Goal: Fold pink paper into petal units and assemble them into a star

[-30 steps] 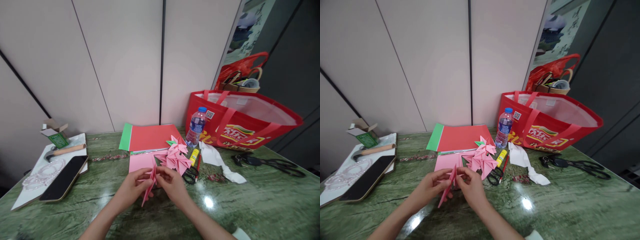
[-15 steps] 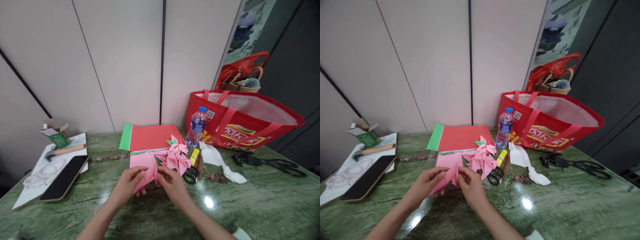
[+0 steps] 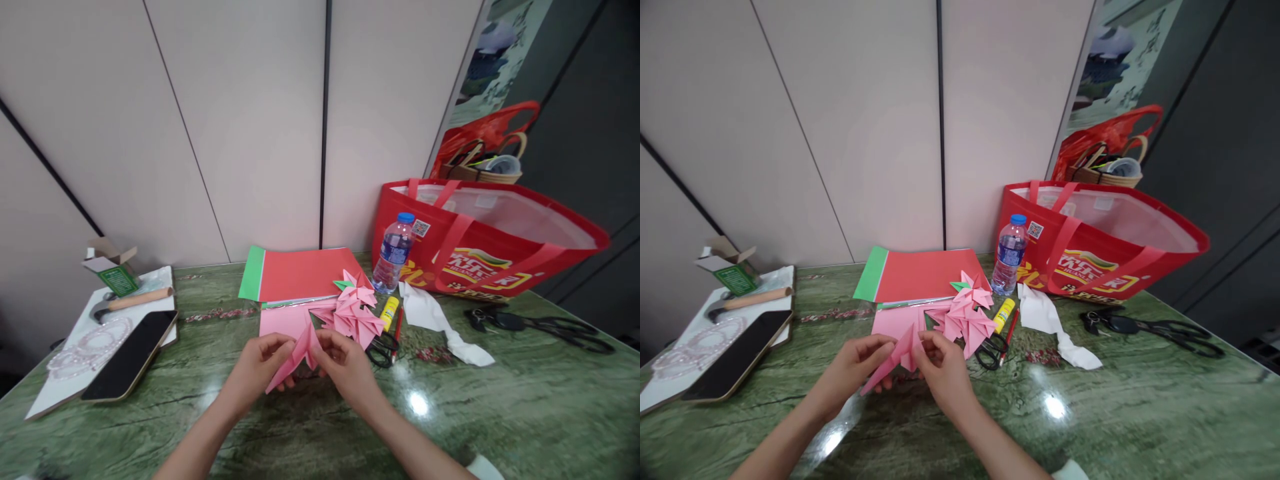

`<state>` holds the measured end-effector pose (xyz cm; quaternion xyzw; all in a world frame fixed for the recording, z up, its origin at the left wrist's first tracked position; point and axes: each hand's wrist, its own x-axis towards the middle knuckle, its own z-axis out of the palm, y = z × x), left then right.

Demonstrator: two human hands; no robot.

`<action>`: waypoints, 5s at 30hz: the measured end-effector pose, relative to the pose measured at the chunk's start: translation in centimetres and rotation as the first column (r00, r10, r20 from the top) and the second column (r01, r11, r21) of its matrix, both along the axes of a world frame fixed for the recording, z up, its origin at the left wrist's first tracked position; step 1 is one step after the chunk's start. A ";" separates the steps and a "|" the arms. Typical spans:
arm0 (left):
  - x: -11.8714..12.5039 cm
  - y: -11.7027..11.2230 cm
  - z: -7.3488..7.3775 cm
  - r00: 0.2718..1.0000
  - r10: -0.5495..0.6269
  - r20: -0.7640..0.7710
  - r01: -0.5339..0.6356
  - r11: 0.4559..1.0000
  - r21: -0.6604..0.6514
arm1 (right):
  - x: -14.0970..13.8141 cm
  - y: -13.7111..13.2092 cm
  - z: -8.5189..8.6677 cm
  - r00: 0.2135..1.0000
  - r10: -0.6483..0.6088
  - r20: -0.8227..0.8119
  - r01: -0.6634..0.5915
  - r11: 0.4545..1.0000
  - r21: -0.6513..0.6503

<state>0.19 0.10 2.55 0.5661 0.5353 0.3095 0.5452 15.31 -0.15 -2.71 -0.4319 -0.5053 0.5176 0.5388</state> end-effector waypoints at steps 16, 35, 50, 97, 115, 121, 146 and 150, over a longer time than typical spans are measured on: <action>0.2 0.0 0.0 0.998 -0.043 -0.045 0.048 0.992 0.114 | -0.2 -0.4 0.3 0.997 0.076 -0.016 -0.076 0.997 -0.006; -0.3 0.4 -0.7 0.995 0.061 -0.073 -0.043 0.972 0.230 | -0.3 -0.2 -0.2 1.000 0.024 -0.021 -0.025 0.998 -0.060; -0.7 0.9 -1.5 0.992 0.120 0.032 -0.124 0.979 0.160 | -0.6 -1.0 0.6 0.971 0.231 0.066 -0.228 0.973 -0.038; -3.5 2.5 -2.9 0.525 0.336 -0.782 0.211 0.838 0.503 | 6.2 2.8 -0.5 0.790 -0.442 0.424 0.295 0.881 0.369; -2.3 1.5 -2.6 0.916 0.179 -0.359 0.261 0.414 0.872 | 2.4 -0.2 0.9 0.967 0.187 0.176 -0.193 0.981 0.020; -2.0 1.0 -2.4 0.921 0.014 -0.389 0.360 0.349 0.865 | 2.5 0.1 0.6 0.958 -0.007 0.285 -0.066 0.968 0.244; -0.8 0.7 -0.7 0.978 -0.104 0.179 0.048 0.955 0.291 | 2.1 -0.1 1.0 0.967 0.053 0.248 -0.089 0.987 0.136; -0.6 0.5 -0.8 0.984 -0.026 0.177 -0.008 0.982 0.189 | 2.0 -0.3 1.0 0.970 0.049 0.238 -0.076 0.991 0.106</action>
